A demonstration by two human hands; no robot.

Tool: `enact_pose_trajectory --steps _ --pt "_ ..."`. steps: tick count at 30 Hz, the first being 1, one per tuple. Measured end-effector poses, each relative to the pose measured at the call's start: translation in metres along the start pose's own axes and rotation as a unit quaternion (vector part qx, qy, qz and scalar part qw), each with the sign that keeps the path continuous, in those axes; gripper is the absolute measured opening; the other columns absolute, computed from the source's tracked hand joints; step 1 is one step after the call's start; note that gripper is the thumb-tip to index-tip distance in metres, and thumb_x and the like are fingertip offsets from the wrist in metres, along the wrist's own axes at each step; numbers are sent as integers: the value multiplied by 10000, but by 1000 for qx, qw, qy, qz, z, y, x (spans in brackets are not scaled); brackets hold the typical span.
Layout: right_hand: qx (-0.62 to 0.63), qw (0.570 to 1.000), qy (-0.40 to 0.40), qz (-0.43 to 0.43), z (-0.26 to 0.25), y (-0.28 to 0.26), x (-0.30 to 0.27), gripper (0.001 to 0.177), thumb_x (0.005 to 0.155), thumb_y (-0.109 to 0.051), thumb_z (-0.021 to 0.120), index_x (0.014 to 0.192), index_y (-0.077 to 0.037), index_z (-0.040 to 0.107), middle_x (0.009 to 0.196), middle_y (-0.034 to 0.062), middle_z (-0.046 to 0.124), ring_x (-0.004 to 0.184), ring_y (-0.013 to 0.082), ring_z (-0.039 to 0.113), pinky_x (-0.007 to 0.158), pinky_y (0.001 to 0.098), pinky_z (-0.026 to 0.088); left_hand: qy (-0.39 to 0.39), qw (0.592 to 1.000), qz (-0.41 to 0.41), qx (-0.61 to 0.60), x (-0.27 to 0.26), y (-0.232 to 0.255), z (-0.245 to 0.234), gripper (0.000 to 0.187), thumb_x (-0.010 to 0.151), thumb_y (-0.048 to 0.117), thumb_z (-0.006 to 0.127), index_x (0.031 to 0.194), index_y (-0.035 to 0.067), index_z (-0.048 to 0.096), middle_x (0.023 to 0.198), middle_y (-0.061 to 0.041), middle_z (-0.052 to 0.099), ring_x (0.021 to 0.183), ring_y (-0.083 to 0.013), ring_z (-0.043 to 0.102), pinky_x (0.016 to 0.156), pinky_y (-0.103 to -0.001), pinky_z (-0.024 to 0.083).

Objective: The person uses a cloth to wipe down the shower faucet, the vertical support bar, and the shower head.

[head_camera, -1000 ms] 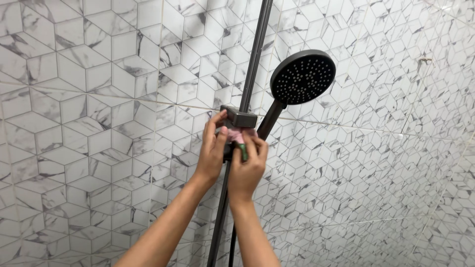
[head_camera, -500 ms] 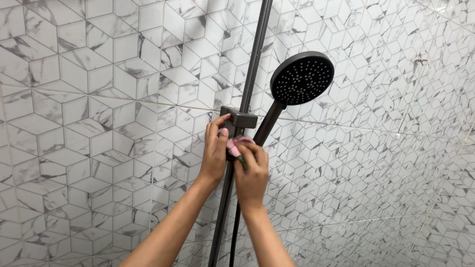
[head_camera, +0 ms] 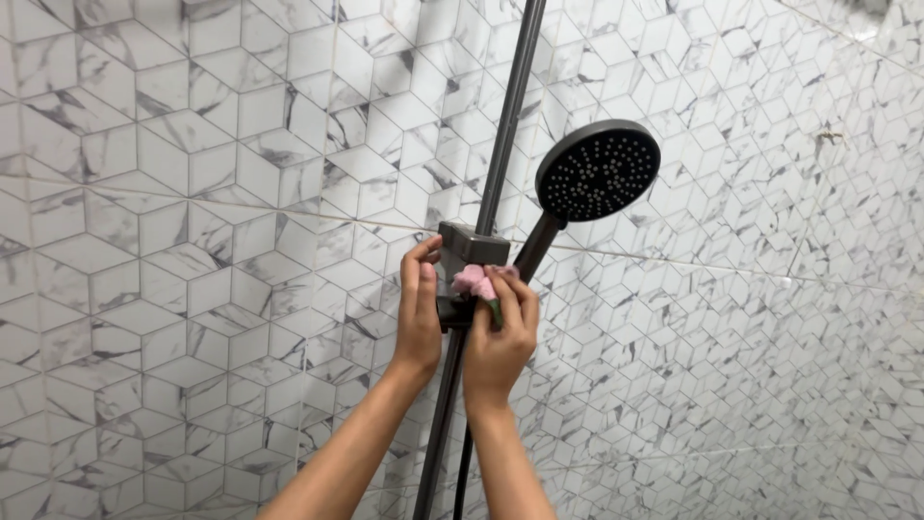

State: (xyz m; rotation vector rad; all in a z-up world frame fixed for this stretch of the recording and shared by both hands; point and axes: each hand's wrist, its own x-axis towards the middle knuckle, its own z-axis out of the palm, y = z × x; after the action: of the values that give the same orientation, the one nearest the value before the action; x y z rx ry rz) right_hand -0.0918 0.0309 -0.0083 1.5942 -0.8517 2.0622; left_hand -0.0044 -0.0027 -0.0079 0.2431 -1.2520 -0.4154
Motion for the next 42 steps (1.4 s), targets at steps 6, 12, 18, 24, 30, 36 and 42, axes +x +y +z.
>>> enact_pose_trajectory --steps 6,12,18,24,30,36,42 --pt "85 993 -43 72 -3 -51 18 360 874 54 701 1214 -61 729 1077 75 645 993 187 659 840 301 559 -26 1000 6 -2 4 26 -18 436 1050 318 511 1385 40 486 1279 -105 575 1145 -181 584 943 -320 523" --pt "321 877 -145 328 -12 -38 39 234 938 -47 623 1163 -42 684 1044 42 726 959 121 680 831 274 557 -24 991 -120 59 29 59 -23 285 953 144 667 1216 63 590 1004 -87 671 838 -162 635 676 -281 544" --pt "210 916 -128 317 -32 -22 40 206 1004 -148 602 1098 -43 752 920 37 631 824 108 563 742 272 495 -22 937 185 296 115 27 -9 165 877 -11 662 1021 68 688 1018 -79 690 979 -190 653 811 -332 570" --pt "210 926 -167 265 -40 -22 35 178 991 -110 582 989 -30 741 936 20 694 831 92 585 739 261 490 -267 889 84 363 128 52 -16 138 823 11 710 935 70 763 928 -84 768 883 -224 711 789 -349 571" --pt "238 910 -182 286 -43 -21 36 180 983 -94 565 972 -23 729 924 22 703 841 87 612 738 258 503 -140 950 -64 271 126 73 -7 148 893 51 672 1002 87 765 932 -96 784 802 -230 752 735 -362 598" --pt "197 926 -171 272 -44 -28 41 189 988 -96 564 984 -30 741 901 26 703 818 88 602 734 257 503 -257 893 14 369 111 111 -2 116 833 32 724 938 38 773 851 -107 768 644 -188 666 613 -348 556" --pt "222 923 -148 276 -51 -23 41 187 998 -99 556 995 -38 733 923 30 698 858 88 623 748 254 507 -172 938 -107 280 124 118 1 147 912 76 651 1022 79 750 773 -82 757 528 -131 649 507 -329 532"
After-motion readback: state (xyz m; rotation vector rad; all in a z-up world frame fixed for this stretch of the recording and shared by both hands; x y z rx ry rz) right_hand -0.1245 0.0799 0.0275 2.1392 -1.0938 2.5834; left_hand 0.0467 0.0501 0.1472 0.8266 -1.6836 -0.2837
